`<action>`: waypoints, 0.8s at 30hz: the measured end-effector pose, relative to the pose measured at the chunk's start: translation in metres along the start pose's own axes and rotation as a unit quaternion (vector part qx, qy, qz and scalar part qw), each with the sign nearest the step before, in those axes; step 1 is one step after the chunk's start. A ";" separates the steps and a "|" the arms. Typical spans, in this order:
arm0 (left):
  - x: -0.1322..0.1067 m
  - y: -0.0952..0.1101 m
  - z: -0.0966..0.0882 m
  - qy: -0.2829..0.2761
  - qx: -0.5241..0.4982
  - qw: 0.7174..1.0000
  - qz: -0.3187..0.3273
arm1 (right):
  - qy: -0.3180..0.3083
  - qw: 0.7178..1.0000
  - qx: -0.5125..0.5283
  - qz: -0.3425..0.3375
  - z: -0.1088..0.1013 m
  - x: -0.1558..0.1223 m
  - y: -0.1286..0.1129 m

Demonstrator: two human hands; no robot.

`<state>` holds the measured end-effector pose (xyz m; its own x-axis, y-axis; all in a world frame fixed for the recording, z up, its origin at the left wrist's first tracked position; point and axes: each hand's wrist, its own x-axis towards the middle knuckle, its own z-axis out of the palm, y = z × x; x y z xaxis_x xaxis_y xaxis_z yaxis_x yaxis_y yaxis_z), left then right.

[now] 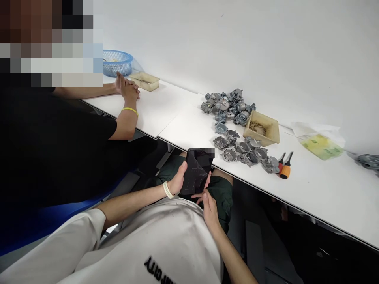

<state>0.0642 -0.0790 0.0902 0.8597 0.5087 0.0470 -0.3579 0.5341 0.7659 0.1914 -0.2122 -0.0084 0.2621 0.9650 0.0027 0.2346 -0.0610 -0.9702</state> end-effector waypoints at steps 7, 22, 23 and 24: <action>-0.002 0.004 0.005 -0.010 -0.014 1.000 -0.007 | -0.002 1.000 -0.004 0.002 0.000 0.000 0.000; 0.002 0.017 0.018 -0.004 -0.017 1.000 0.007 | 0.007 1.000 0.018 0.002 0.001 0.000 -0.008; 0.004 0.020 0.020 -0.007 -0.021 1.000 0.011 | 0.007 1.000 0.025 -0.002 0.000 0.001 -0.010; 0.007 0.023 0.021 -0.012 -0.026 0.999 0.016 | 0.005 0.999 0.033 -0.009 -0.001 0.001 -0.014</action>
<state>0.0696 -0.0772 0.1216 0.8558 0.5102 0.0856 -0.4025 0.5525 0.7299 0.1894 -0.2102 0.0053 0.2670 0.9634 0.0225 0.1763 -0.0259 -0.9840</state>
